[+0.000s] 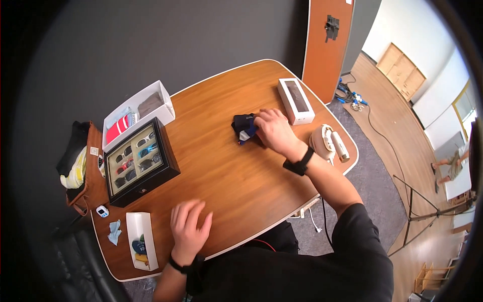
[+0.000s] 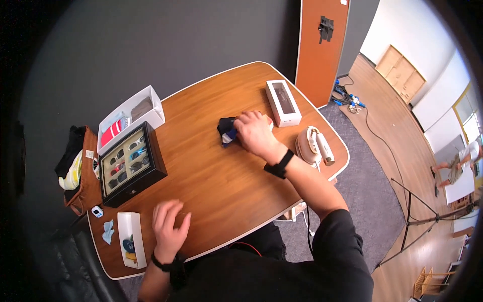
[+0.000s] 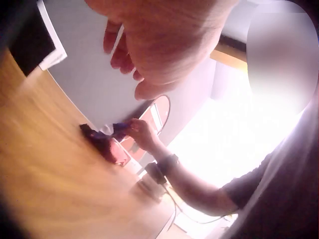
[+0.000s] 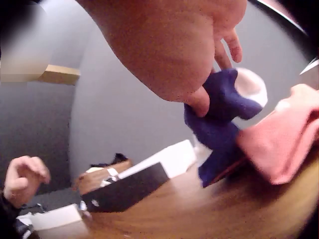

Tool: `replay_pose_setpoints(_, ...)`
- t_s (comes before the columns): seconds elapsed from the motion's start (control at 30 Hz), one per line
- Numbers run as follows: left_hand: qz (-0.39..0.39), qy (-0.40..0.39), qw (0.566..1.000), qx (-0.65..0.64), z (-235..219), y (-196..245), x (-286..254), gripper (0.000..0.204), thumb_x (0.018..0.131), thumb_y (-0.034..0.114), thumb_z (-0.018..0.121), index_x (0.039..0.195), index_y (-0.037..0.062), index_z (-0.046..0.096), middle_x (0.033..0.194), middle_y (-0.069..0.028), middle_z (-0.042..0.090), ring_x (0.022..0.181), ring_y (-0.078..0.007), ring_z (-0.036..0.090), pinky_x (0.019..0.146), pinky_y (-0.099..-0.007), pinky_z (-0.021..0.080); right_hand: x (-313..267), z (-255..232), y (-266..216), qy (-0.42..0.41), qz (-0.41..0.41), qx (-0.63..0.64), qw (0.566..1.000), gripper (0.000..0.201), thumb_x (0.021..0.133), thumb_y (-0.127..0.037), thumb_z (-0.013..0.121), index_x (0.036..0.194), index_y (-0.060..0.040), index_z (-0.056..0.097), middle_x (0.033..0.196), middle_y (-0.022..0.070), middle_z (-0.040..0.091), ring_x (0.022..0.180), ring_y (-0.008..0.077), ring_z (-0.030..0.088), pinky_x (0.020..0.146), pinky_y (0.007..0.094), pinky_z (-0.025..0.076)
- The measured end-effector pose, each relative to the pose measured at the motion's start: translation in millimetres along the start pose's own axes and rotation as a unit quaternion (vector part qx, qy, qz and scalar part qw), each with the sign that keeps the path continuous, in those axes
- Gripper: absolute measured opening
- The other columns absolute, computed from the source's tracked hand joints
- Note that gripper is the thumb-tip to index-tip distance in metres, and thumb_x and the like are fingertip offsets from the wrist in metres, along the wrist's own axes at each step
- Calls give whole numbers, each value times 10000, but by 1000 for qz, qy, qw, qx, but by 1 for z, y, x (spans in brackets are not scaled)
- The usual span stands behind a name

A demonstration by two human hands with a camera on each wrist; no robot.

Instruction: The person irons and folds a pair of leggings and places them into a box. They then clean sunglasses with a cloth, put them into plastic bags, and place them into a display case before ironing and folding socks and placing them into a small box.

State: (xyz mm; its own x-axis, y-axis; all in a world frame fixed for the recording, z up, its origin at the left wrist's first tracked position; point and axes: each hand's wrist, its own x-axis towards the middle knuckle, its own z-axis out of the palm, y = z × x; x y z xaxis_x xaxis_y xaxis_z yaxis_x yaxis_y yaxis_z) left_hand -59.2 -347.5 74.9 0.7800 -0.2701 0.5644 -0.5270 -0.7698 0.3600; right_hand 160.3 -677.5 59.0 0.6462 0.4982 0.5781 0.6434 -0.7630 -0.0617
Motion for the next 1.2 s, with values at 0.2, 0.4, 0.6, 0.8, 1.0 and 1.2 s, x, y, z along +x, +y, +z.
replay_pose_setpoints(0.2,-34,31,982,-183,62,17,120,670,766,86,898,1374,8,627,1305,-182,683,1235,-396,652,1081,-444,523,-14,-55,-97,30,-8,245,969,248,874,-72,747,1054,-23,584,857,173,683,847,391,710,742,483,554)
replay_pose_setpoints(0.4,-30,-31,956,-291,68,0,107,73,897,-18,737,945,6,688,1079,-152,723,1042,-288,704,886,-373,548,7,-108,-88,48,147,349,924,153,981,-149,721,1031,-22,650,796,195,718,741,416,723,647,439,568)
replay_pose_setpoints(0.6,-77,-47,875,-477,60,-5,158,508,925,137,817,1350,-14,584,1452,-148,624,1344,-257,602,1191,-412,404,103,-136,-61,65,74,350,932,256,957,-212,764,1065,16,725,823,187,751,750,291,765,692,381,588)
replay_pose_setpoints(0.8,-52,-348,935,-46,76,-35,136,935,726,422,960,1458,-9,568,1385,-228,654,1246,-383,659,1072,-447,529,169,-248,-55,118,107,349,924,246,1057,-201,685,1075,37,746,905,106,770,778,145,723,695,287,590)
replay_pose_setpoints(1.0,37,-277,960,-13,126,-66,89,628,815,360,887,1311,33,682,1208,-194,666,1186,-418,642,1035,-485,530,102,-286,-13,25,154,252,955,305,1056,-276,713,1139,11,772,937,58,781,795,103,728,717,252,587)
replay_pose_setpoints(1.2,0,-377,924,68,153,-83,175,396,839,206,791,1194,54,705,1236,-208,702,1218,-399,645,991,-496,541,40,-271,-25,-8,241,306,921,290,1007,-276,784,1044,12,787,853,3,748,726,40,662,672,225,546)
